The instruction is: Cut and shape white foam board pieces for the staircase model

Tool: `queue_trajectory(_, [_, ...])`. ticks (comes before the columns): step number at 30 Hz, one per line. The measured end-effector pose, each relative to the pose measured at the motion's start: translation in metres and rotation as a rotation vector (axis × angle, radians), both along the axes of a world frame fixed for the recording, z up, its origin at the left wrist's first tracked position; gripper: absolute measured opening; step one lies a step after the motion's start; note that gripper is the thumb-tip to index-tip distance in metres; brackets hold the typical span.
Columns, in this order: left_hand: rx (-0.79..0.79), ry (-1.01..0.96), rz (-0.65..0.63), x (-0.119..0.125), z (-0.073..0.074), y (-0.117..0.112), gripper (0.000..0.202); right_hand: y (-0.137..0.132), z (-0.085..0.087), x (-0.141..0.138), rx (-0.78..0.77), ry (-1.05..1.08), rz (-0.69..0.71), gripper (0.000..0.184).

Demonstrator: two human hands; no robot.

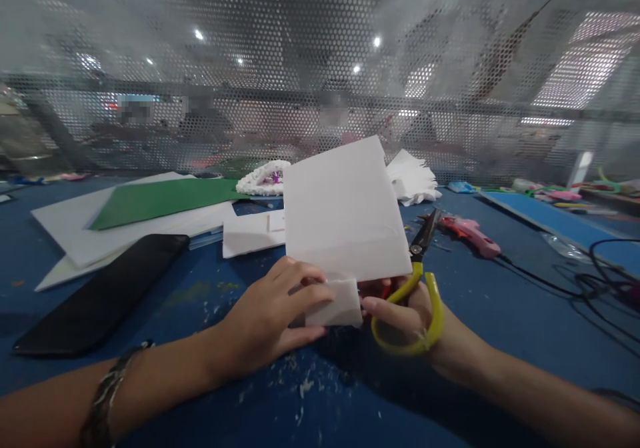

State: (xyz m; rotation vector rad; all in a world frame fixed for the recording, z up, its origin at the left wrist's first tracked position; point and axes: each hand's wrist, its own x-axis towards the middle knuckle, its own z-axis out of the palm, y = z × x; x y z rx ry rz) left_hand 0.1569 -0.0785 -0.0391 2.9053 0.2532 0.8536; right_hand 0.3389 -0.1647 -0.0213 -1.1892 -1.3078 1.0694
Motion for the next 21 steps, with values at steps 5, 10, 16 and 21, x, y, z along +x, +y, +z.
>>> queue_trajectory(5, [0.01,0.026,0.013,0.0012,-0.0011,-0.0017,0.026,0.0031,0.0001,0.003,0.001,-0.119,-0.028,0.019])
queue_trajectory(10, [0.042,0.023,0.055,0.0033,-0.0028,-0.0049,0.025,0.0039,-0.0029,0.0013,0.031,-0.139,-0.053,0.019])
queue_trajectory(16, [-0.079,0.011,0.037,0.0029,0.0015,-0.0077,0.031,0.0036,0.0027,-0.0011,0.029,-0.024,-0.058,0.025])
queue_trajectory(21, [-0.464,-0.309,0.242,0.003,0.0008,-0.0015,0.041,0.0028,0.0043,0.0055,-0.011,0.086,-0.031,0.027])
